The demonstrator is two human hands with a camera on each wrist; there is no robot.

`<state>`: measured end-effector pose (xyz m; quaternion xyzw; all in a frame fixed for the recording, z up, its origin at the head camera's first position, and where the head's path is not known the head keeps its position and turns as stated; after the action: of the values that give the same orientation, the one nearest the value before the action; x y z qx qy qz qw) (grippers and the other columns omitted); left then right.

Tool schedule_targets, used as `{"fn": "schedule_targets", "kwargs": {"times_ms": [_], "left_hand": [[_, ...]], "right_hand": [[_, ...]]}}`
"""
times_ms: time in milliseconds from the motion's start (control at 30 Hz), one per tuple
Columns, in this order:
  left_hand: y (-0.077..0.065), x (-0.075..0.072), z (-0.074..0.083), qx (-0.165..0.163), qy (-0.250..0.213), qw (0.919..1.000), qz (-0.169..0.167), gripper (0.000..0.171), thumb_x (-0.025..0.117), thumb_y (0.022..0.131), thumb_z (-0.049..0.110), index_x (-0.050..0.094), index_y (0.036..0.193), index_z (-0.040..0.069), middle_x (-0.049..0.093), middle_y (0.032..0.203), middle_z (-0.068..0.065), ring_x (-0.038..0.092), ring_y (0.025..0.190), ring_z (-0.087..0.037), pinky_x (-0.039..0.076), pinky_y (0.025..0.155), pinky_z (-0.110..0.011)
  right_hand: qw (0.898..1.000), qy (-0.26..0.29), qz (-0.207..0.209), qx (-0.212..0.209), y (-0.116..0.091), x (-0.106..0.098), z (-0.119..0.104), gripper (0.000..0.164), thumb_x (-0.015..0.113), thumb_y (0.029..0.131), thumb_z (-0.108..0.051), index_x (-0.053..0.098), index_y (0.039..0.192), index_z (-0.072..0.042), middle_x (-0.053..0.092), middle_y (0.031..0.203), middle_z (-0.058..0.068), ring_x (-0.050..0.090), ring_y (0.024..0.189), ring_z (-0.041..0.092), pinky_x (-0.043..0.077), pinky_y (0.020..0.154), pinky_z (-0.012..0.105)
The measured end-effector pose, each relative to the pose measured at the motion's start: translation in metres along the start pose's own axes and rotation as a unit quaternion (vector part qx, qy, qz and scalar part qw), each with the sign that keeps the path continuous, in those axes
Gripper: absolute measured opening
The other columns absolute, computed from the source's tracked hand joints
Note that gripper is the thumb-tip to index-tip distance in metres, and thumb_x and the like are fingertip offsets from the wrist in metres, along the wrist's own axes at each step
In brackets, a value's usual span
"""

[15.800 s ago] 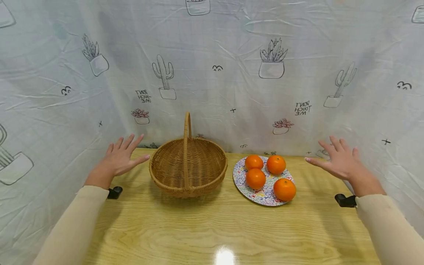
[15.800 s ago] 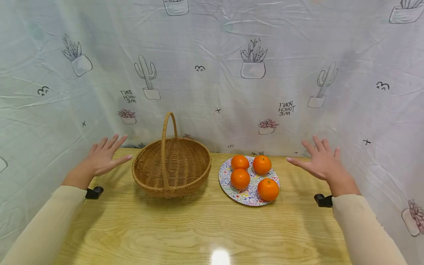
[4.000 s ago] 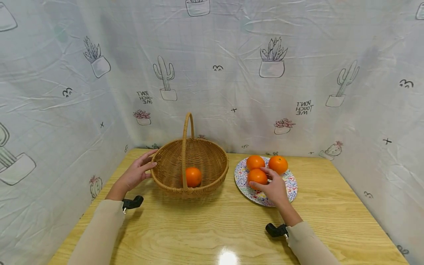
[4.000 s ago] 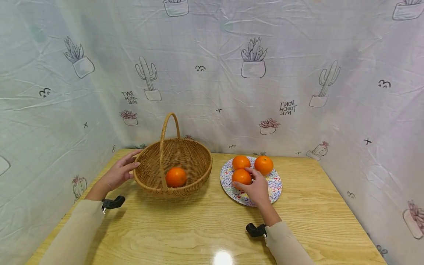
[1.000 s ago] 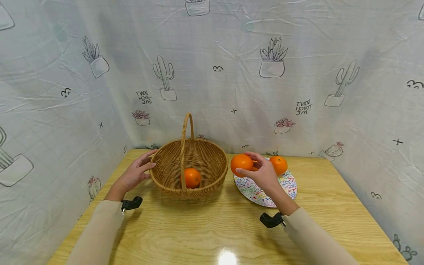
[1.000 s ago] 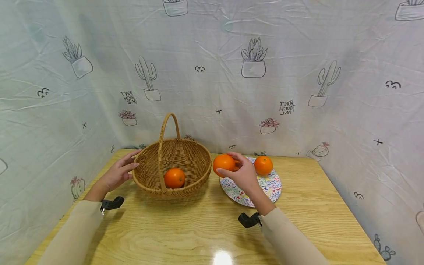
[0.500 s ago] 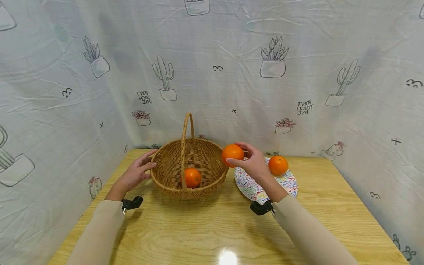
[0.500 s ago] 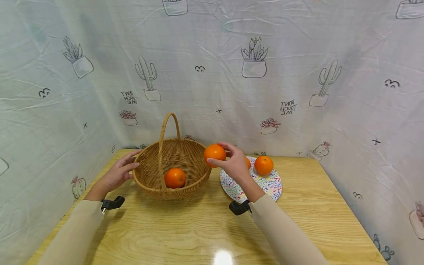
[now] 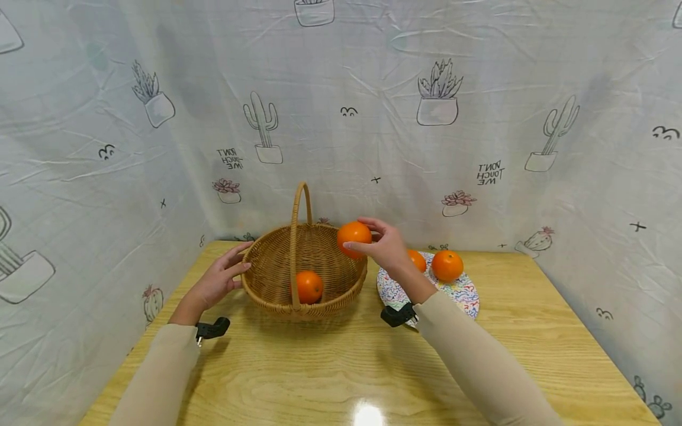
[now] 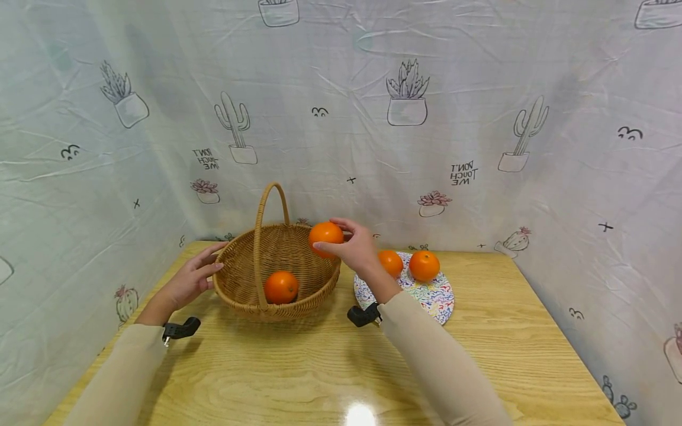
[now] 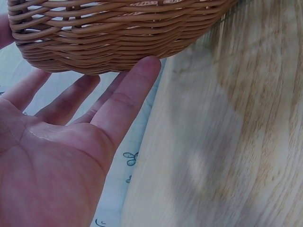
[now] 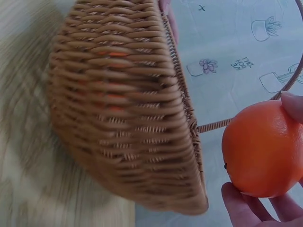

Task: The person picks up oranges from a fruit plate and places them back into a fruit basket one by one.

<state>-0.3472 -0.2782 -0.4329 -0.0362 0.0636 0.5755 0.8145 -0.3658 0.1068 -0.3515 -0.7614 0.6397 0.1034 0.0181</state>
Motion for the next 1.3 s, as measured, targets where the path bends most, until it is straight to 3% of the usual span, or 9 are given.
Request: {"fn": "schedule_targets", "kwargs": {"times_ms": [233,533,800,1300], "left_hand": [[-0.002,0.0,0.001,0.003,-0.004,1.0,0.0,0.068,0.052,0.109,0.026,0.017,0.166,0.017,0.021,0.164,-0.027,0.054,0.131,-0.019,0.061,0.091,-0.034],[-0.004,0.001,0.001,0.003,-0.012,0.9999,0.002,0.068,0.052,0.109,0.024,0.016,0.166,0.015,0.023,0.163,-0.028,0.057,0.127,-0.016,0.061,0.09,-0.033],[-0.004,0.002,0.001,0.002,-0.005,1.0,0.003,0.067,0.052,0.109,0.024,0.017,0.166,0.016,0.022,0.164,-0.026,0.054,0.13,-0.019,0.061,0.091,-0.034],[-0.004,0.002,-0.001,0.006,-0.008,0.9999,-0.001,0.068,0.053,0.109,0.024,0.017,0.166,0.017,0.021,0.165,-0.026,0.055,0.129,-0.016,0.061,0.091,-0.035]], "right_hand": [[1.0,0.001,-0.011,0.006,0.013,0.018,-0.007,0.065,0.091,0.079,-0.022,0.064,0.139,-0.023,0.061,0.141,0.005,0.062,0.123,0.029,0.058,0.097,0.045],[0.999,-0.009,-0.014,0.033,0.03,0.044,-0.003,0.068,0.09,0.079,-0.023,0.063,0.141,-0.017,0.062,0.141,0.006,0.062,0.123,0.028,0.058,0.097,0.043],[0.999,-0.017,-0.011,0.032,0.045,0.061,-0.008,0.068,0.091,0.078,-0.027,0.064,0.138,-0.014,0.064,0.135,0.009,0.064,0.119,0.028,0.058,0.096,0.041],[0.997,-0.042,0.001,0.065,0.057,0.089,0.002,0.065,0.092,0.077,-0.023,0.065,0.134,-0.005,0.065,0.133,0.016,0.065,0.117,0.032,0.059,0.096,0.041]]}}
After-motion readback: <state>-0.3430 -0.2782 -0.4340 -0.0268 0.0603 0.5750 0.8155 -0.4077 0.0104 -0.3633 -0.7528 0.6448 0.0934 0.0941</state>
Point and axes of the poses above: each hand's wrist, its own y-axis towards the middle knuckle, its own x-axis out of the palm, z = x × y, the point moved 5 cm from there along y, towards the middle knuckle
